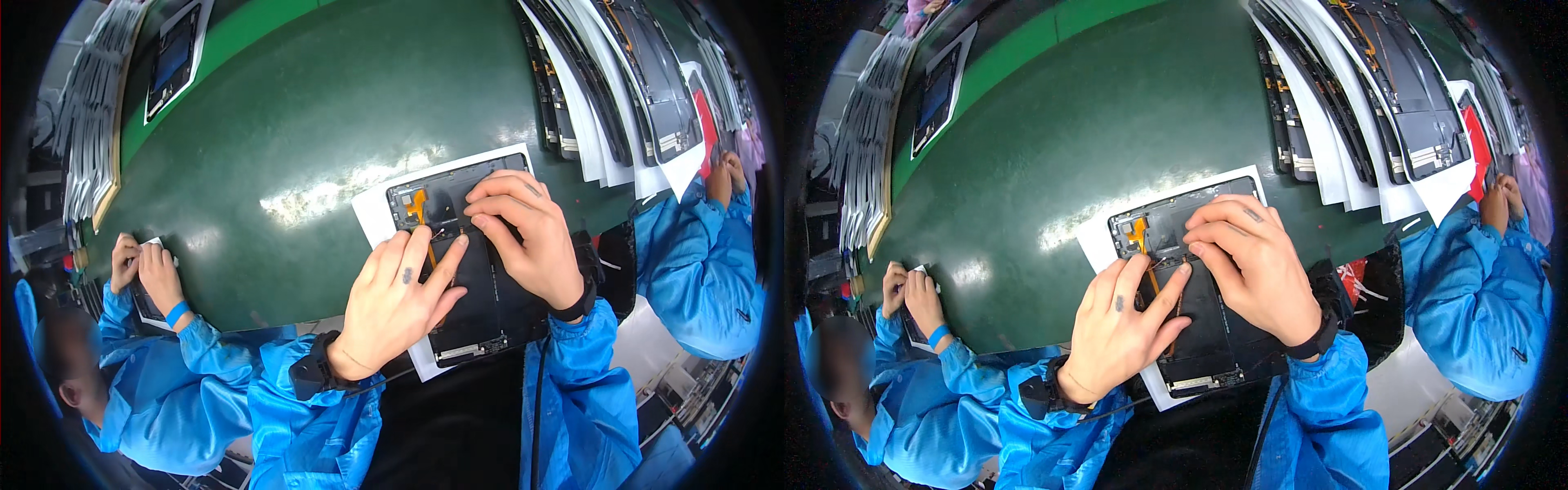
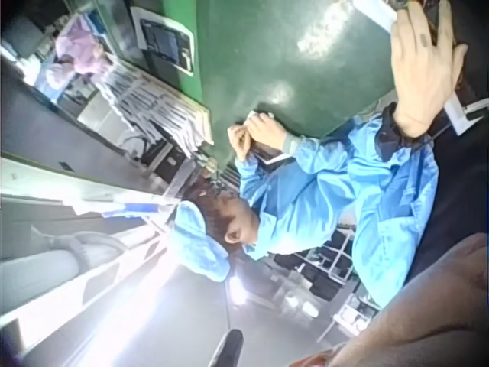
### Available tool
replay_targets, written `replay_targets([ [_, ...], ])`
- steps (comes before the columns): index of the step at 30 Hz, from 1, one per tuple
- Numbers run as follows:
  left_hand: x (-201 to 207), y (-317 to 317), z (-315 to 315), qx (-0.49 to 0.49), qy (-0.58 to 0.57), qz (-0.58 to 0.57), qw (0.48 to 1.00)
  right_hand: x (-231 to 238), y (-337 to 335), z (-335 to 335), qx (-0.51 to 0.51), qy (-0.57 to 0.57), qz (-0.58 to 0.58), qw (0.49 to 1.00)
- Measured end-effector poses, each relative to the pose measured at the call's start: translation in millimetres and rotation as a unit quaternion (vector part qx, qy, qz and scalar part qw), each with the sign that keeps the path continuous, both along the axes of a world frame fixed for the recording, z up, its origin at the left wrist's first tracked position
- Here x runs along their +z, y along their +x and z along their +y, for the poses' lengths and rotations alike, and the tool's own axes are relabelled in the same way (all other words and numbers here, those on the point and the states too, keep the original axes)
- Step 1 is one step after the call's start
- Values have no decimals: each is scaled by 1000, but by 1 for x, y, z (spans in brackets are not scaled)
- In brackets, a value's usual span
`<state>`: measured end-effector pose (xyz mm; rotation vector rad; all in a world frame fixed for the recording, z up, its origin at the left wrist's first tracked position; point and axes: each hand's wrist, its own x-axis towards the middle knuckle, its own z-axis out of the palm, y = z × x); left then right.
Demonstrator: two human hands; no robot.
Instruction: Manually connecting ribbon cables and internal components during tablet assembly on a production line.
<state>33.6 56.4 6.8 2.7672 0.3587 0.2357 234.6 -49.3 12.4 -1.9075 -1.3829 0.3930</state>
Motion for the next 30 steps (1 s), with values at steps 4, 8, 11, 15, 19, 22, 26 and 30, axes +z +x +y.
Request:
replay_targets([
  [4, 1, 1, -4, 13, 0, -3, 1000, -2, 0, -2, 8, 27, 4, 1000],
  [8, -1, 2, -3, 16, -4, -11, 1000, -2, 2, -1, 4, 43, 1, 999],
  [11, -3, 2, -5, 23, -4, -14, 1000, -1, 2, -1, 4, 48, 9, 999],
  [15, -3, 1, -8, 38, -8, -19, 999, 2, -1, -2, -12, 72, 59, 996],
  [19, 1, -10, -4, 32, -93, -53, 994, 11, 2, -18, -10, 102, -29, 994],
  [22, 5, -42, -11, 87, -125, -139, 979, 10, 9, -25, 0, 81, -71, 994],
  [26, 5, -66, -33, 129, -280, -224, 925, 9, 8, -18, 18, 27, -113, 993],
  [30, 20, -60, -59, 102, -655, -150, 734, 10, 5, -14, 39, -9, -138, 990],
])
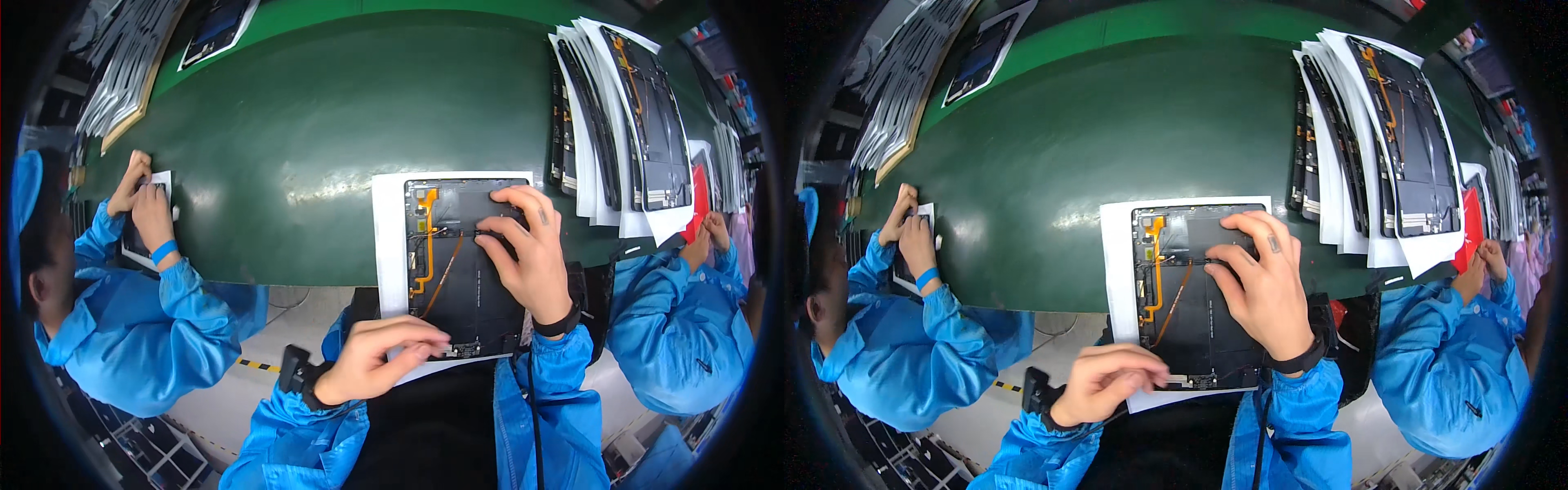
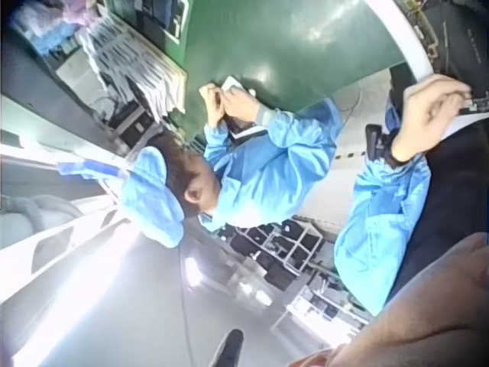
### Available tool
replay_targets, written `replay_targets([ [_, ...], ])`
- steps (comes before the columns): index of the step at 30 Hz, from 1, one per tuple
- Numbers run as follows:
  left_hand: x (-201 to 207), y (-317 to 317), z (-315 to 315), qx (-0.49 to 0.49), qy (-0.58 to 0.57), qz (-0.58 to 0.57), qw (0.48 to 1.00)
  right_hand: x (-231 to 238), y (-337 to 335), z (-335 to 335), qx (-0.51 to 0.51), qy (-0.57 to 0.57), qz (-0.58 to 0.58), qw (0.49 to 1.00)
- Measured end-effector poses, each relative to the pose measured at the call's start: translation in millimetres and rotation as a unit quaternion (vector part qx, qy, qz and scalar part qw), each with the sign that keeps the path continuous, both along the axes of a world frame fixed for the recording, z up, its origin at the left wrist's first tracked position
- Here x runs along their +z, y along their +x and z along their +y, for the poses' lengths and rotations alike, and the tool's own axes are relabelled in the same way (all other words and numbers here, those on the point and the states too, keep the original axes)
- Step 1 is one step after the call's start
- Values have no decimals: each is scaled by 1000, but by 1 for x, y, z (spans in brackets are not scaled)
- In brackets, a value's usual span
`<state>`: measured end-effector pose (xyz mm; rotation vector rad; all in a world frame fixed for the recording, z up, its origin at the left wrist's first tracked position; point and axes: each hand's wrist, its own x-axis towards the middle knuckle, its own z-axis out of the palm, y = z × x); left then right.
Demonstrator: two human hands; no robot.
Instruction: Manually connecting ribbon cables and internal components during tablet assembly on a production line.
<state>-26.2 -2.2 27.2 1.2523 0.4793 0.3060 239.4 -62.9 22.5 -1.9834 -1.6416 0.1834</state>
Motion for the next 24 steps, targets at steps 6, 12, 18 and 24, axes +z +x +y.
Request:
replay_targets([
  [6, -12, 39, -16, 9, -378, -62, 924, 19, -14, -17, 6, 87, -13, 996],
  [12, -15, 51, -20, 46, -261, -55, 963, 38, -31, -49, 79, 139, -28, 987],
  [18, -11, 46, -21, 63, -231, -50, 970, 31, -31, -50, 113, 84, 162, 977],
  [24, -11, 46, -26, 91, -27, -59, 994, 36, -31, -51, 73, 59, 194, 977],
])
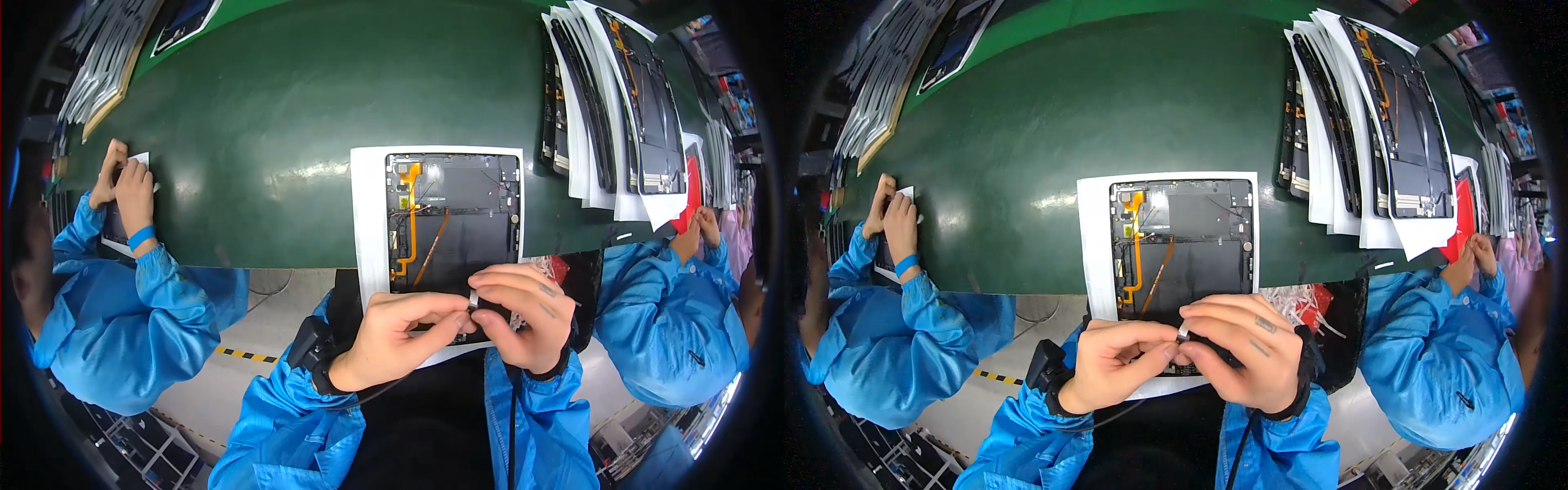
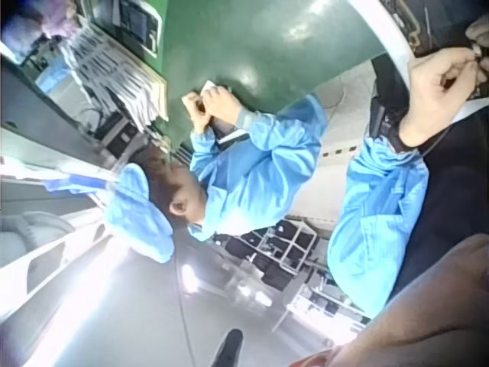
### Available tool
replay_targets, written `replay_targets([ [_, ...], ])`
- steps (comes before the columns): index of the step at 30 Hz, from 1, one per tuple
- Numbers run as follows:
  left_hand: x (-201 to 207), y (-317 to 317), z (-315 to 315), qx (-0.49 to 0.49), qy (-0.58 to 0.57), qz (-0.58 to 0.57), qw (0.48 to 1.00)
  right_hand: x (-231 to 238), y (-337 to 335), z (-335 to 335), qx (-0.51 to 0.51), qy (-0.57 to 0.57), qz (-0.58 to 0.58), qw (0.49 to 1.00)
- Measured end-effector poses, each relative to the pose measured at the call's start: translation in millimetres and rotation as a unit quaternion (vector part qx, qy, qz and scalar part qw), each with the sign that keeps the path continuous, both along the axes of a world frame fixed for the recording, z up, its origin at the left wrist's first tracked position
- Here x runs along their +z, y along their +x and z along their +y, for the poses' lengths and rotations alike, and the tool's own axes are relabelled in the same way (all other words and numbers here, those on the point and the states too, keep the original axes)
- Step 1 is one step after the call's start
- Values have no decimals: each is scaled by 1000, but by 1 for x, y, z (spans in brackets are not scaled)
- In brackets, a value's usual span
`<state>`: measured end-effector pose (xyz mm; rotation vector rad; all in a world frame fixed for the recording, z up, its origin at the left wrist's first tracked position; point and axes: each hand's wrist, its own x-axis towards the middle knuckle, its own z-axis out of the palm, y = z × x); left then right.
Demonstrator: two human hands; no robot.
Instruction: Manually connecting ribbon cables and internal components during tablet assembly on a production line.
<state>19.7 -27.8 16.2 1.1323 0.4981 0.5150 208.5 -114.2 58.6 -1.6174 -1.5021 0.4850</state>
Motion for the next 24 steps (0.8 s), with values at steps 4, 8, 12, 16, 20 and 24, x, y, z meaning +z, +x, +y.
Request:
replay_targets([
  [4, 3, 2, 8, -12, 111, 23, 993, -3, 2, -4, 2, 5, -58, 998],
  [8, 6, 4, 8, -16, 145, 32, 989, -1, -5, -7, 2, 35, -195, 980],
  [12, 6, 4, 5, -31, 165, 42, 985, -6, -5, -10, 16, 56, -245, 968],
  [16, 2, 3, 2, -48, 193, 33, 980, -11, -1, -12, 30, 41, -225, 973],
  [20, -4, 2, 1, -55, 200, 22, 978, -14, 1, -13, 33, 27, -188, 981],
  [24, -8, 0, 7, -83, 192, 26, 978, -18, 5, -14, 41, 19, -163, 986],
])
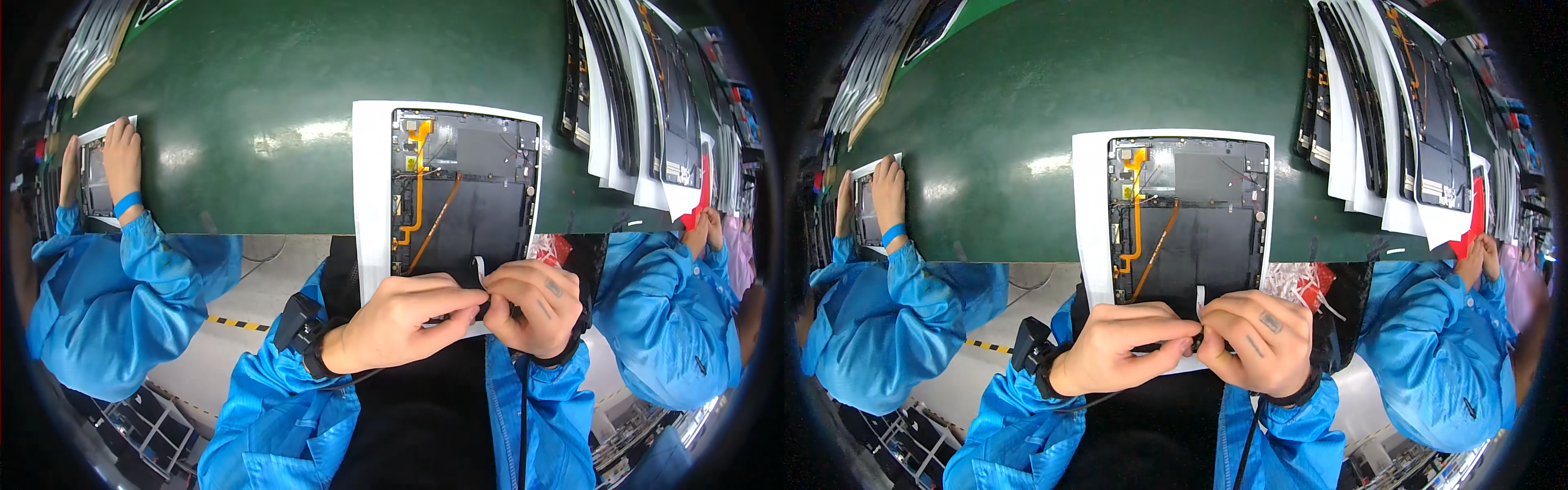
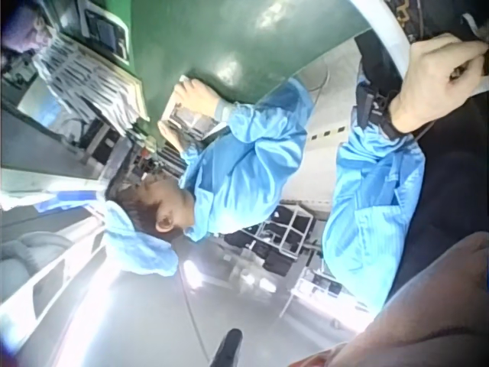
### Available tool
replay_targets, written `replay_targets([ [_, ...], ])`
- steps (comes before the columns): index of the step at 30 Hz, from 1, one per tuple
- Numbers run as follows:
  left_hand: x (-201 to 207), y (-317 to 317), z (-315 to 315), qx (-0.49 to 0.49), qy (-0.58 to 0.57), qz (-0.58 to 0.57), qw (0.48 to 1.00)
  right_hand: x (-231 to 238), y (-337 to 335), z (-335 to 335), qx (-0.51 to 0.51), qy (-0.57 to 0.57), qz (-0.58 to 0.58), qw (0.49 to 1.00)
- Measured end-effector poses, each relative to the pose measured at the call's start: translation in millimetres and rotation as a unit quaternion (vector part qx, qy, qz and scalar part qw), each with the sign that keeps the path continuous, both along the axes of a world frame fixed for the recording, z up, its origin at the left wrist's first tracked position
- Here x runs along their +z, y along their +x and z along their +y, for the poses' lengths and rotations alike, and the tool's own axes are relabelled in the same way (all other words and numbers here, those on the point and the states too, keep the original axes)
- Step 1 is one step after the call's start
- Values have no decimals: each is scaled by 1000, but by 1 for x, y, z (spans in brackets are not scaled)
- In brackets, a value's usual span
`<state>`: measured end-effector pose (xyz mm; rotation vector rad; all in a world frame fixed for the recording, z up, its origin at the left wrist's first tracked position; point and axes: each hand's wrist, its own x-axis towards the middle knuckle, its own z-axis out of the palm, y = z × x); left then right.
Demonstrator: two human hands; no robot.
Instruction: Manually connecting ribbon cables and internal components during tablet assembly on a production line.
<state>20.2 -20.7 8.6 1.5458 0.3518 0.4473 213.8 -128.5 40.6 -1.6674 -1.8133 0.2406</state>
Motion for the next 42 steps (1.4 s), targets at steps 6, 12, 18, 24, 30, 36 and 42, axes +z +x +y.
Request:
replay_targets([
  [6, -3, 4, 2, -1, -17, 6, 1000, 1, 6, -1, 15, -7, 18, 1000],
  [12, -3, 10, 0, -5, -1, 9, 1000, -4, 10, -6, -4, -34, 75, 997],
  [18, -2, 4, 4, -36, -36, 2, 999, -2, 11, -7, -24, -106, 203, 973],
  [24, -1, -10, 14, -102, -113, -17, 988, -6, 9, -4, -117, -69, 122, 983],
  [30, -2, -28, 18, -136, -204, -97, 965, -11, 19, -9, -201, -56, 11, 978],
  [36, -2, -32, 16, -156, -218, -129, 955, -19, 37, -44, -320, -95, 6, 943],
  [42, 7, -31, 23, -185, -229, -95, 951, -20, 57, -81, -390, -87, 24, 916],
])
